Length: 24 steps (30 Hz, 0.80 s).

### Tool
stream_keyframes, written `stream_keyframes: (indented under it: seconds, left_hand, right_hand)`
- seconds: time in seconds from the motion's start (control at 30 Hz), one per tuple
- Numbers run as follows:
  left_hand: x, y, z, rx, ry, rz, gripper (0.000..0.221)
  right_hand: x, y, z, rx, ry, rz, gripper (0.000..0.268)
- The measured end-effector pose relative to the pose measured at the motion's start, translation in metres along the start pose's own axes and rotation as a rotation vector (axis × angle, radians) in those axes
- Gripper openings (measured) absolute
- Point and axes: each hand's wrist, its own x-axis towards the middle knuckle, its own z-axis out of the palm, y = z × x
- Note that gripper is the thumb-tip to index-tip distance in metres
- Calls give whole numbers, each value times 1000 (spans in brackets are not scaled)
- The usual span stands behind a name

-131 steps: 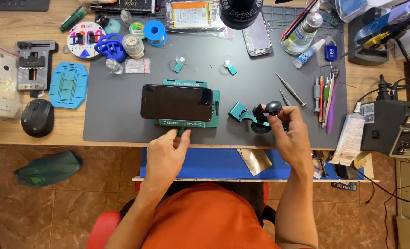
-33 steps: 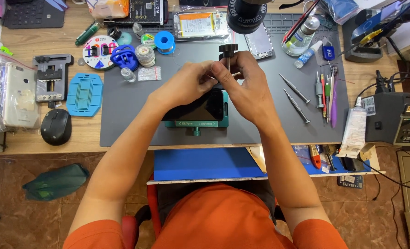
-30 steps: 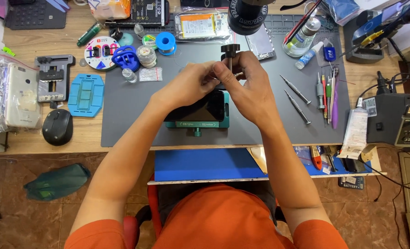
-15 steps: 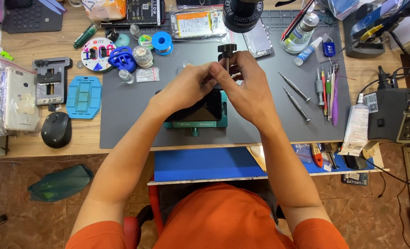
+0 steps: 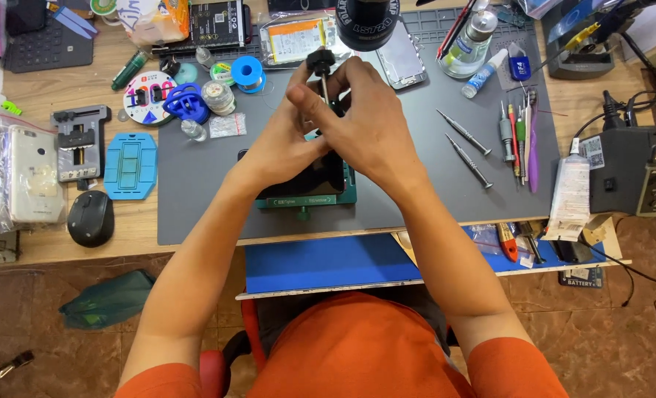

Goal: The person mounts a smartphone in a repair jig, uses a prying tool to open the device, and then inspects the internal battery and circuitry.

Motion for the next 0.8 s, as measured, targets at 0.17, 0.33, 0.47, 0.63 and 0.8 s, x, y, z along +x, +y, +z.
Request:
stream_keyframes:
  seconds: [0.17, 0.33, 0.47, 0.63, 0.8]
  left_hand:
    - [2, -4, -10, -164, -35, 104, 55]
    - [0, -3, -12, -184, 13, 23, 33]
    - [6, -8, -10, -295, 37, -34, 29]
    - [15, -8, -8, -319, 99, -94, 35]
    - [30, -3, -6, -102, 182, -278, 31]
  right_hand:
    - [-7, 12, -6, 173, -50, -191, 53]
    - [-13, 74, 6, 197, 152, -381, 40]
    - [-10, 100, 5, 246, -162, -80, 40]
    - [-4, 111, 16, 363, -175, 79, 23]
    - [-3, 136, 32, 684, -171, 61, 24]
